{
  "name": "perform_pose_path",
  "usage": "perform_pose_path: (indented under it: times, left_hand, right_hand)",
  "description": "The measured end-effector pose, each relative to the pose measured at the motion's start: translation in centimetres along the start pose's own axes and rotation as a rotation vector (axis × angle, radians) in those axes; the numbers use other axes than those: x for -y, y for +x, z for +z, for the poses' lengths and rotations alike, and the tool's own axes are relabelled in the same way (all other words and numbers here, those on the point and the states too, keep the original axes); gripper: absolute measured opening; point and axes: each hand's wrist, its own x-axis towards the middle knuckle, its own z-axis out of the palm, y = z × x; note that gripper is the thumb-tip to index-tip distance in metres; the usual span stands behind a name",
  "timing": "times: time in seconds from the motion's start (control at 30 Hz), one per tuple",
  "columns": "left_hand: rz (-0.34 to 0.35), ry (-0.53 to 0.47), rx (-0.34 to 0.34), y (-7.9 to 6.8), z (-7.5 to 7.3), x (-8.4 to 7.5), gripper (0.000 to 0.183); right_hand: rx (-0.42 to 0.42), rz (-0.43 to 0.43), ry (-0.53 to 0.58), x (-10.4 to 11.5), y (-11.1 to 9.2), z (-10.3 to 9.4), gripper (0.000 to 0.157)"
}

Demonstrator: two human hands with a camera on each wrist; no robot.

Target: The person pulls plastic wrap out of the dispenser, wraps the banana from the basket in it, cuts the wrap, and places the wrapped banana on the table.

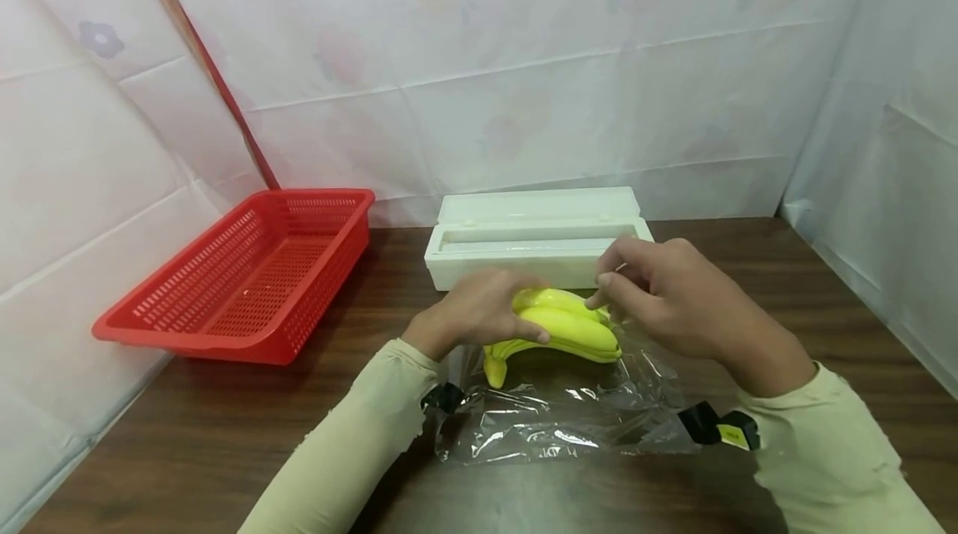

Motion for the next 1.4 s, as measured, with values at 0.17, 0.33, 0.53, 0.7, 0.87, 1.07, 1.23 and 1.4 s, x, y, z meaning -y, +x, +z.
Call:
perform_pose_path:
  times: [0.17, 0.33, 0.53, 0.7, 0.87, 1.07, 1.23, 1.4]
  left_hand:
    - [-0.005, -0.002, -0.004, -0.1, 0.1, 0.1, 0.072]
    - [0.0, 0.001, -0.015, 0.0, 0.1, 0.0, 0.071]
    - [-0.003, 0.003, -0.019, 0.1, 0.2, -0.1, 0.067]
    - [-0.016, 0.007, -0.025, 0.1, 0.2, -0.2, 0.065]
    - [-0.004, -0.001, -0.033, 0.2, 0.2, -0.1, 0.062]
    - [0.026, -0.001, -0.037, 0.4, 0.2, 0.2, 0.056]
    - [0.037, -0.027, -0.039, 0.4, 0.2, 0.4, 0.054]
    - [0.035, -0.044, -0.036, 0.3, 0.4, 0.5, 0.057]
  right_hand:
    - [0.09, -0.058, 0.044, 0.2, 0.2, 0.1, 0.03]
    - [0.205, -0.05, 0.095, 0.6, 0.3, 0.6, 0.028]
    - [0.324, 0.003, 0.127, 1.1, 0.3, 1.5, 0.022]
    - [0.417, 0.04, 0.138, 1.4, 0.5, 2.3, 0.02]
    - [0.451, -0.001, 0.092, 1.4, 0.7, 3.2, 0.02]
    - [0.446, -0.035, -0.031, 1.6, 0.7, 4.9, 0.025]
    - [0.437, -0.079, -0.191, 1.9, 0.5, 6.2, 0.03]
    - [0.489, -0.059, -0.245, 2.1, 0.3, 7.0, 0.033]
